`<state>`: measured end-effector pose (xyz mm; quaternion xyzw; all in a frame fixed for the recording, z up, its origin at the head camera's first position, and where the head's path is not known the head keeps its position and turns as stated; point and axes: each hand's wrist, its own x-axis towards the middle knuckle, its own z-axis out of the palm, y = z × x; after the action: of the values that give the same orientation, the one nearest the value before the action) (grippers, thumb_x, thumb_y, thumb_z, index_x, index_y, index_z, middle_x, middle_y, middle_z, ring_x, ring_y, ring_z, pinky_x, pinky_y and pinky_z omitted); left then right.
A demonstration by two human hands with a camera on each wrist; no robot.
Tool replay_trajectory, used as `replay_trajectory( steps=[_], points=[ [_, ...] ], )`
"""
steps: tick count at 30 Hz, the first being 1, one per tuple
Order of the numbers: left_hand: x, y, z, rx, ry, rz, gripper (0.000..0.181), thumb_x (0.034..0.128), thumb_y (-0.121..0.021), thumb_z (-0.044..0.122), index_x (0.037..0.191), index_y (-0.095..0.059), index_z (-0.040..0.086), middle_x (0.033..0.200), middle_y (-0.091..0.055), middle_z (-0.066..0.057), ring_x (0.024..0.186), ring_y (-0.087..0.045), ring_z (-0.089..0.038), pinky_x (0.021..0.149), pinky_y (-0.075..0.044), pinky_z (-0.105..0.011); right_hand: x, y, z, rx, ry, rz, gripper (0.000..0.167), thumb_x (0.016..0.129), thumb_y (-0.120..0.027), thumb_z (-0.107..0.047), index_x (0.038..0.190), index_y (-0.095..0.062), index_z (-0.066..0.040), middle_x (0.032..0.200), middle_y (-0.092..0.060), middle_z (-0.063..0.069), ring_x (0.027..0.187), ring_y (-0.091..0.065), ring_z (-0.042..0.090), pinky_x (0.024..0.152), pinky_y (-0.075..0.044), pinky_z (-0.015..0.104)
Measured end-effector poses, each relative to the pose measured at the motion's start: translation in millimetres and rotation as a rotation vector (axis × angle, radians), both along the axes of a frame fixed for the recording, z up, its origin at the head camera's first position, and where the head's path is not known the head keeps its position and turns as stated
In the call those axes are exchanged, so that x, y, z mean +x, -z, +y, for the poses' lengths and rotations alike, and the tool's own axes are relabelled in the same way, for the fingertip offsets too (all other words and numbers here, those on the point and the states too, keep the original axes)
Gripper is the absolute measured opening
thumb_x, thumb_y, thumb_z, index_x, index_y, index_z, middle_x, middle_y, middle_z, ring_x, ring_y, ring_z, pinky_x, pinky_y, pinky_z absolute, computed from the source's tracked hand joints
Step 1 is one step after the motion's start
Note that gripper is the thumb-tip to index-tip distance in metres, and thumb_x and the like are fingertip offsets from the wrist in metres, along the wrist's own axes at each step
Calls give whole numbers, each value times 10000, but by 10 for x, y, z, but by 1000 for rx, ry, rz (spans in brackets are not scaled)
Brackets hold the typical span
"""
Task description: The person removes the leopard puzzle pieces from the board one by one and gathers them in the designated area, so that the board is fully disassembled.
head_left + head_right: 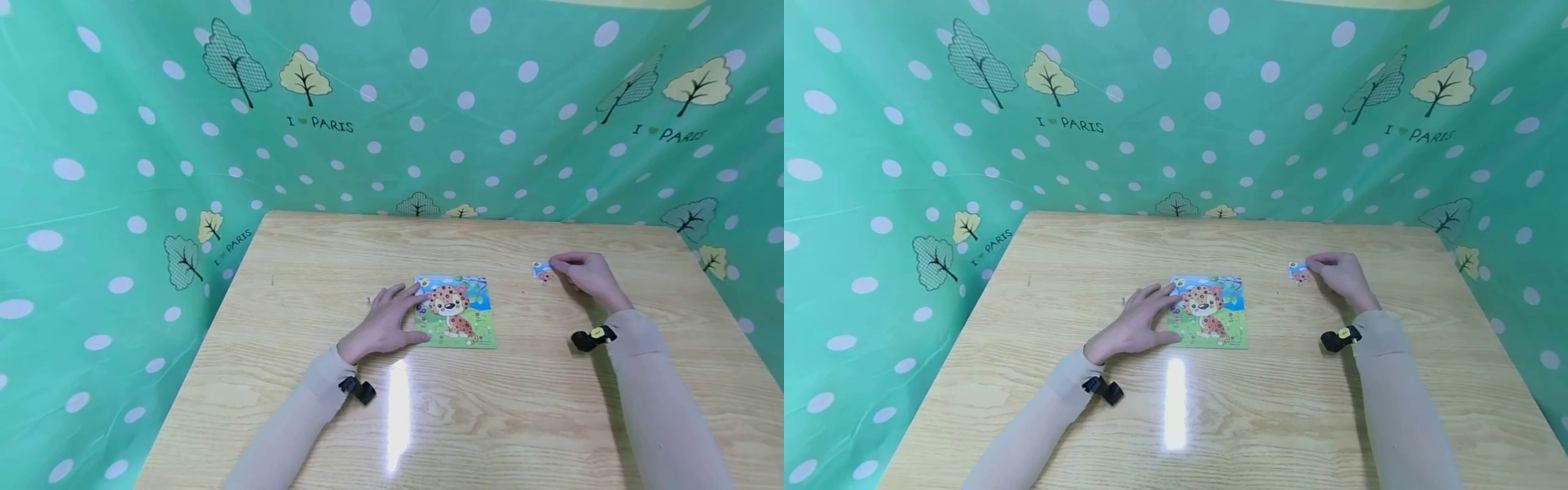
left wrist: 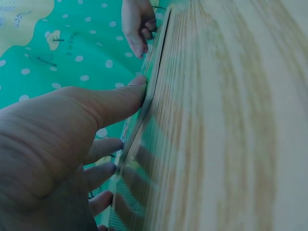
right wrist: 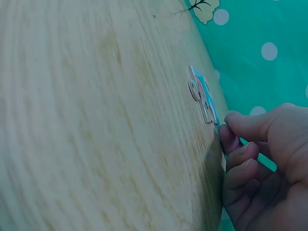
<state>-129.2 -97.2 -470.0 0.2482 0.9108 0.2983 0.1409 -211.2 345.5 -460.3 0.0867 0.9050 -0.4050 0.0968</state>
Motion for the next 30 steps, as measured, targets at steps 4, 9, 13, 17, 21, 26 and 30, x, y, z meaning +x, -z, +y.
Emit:
replay_trajectory(
  steps=[4, 9, 13, 17, 21, 26, 30],
  points=[
    [-7, -2, 7, -7, -4, 6, 812, 933, -790, 469, 1626, -459, 205, 1783, -244, -46, 1659, -147, -365, 1346, -19, -616, 14, 1, -16, 10, 19, 8, 536, 1082, -594, -440, 1416, -650, -26, 1106, -668, 11, 702, -532, 86, 612, -505, 259],
    [-11, -4, 11, 0, -6, 2, 809, 928, -794, 466, 1621, -468, 206, 1781, -246, -50, 1660, -146, -363, 1347, -5, -609, 39, -37, -78, 16, 3, 15, 583, 1080, -577, -490, 1437, -637, -33, 1317, -647, 162, 864, -558, 126, 665, -515, 241],
    [-3, -6, 11, 3, -8, -2, 807, 930, -793, 464, 1622, -466, 209, 1781, -245, -54, 1660, -145, -363, 1348, -4, -607, 58, -75, -189, 2, -36, 32, 577, 1084, -570, -486, 1432, -640, -30, 1349, -661, 209, 976, -564, 158, 714, -502, 219],
    [0, -7, 17, 0, -9, -4, 807, 931, -792, 464, 1622, -465, 206, 1781, -243, -53, 1660, -143, -362, 1347, -5, -608, 85, -98, -333, 1, -85, 62, 521, 1099, -559, -436, 1410, -656, -30, 1275, -711, 220, 977, -612, 168, 729, -511, 209],
    [-3, -2, 21, -4, -8, -5, 814, 932, -795, 461, 1627, -458, 204, 1782, -241, -51, 1661, -140, -363, 1348, -11, -609, 117, -122, -495, 3, -125, 64, 493, 1111, -543, -409, 1411, -652, -34, 1327, -684, 214, 1054, -615, 235, 803, -518, 241],
    [4, -7, 18, 1, -7, -6, 820, 933, -797, 452, 1632, -449, 203, 1783, -238, -61, 1661, -135, -373, 1346, -14, -617, 138, -114, -665, -8, -166, 72, 448, 1104, -578, -366, 1381, -670, -26, 1328, -680, 211, 1063, -612, 260, 829, -516, 260],
    [12, -15, 10, 9, -5, -2, 821, 935, -795, 447, 1635, -444, 200, 1784, -236, -65, 1659, -136, -380, 1344, -14, -622, 166, -104, -801, -22, -185, 71, 426, 1095, -604, -346, 1361, -684, -23, 1253, -698, 211, 948, -618, 232, 757, -528, 257]
  ],
)
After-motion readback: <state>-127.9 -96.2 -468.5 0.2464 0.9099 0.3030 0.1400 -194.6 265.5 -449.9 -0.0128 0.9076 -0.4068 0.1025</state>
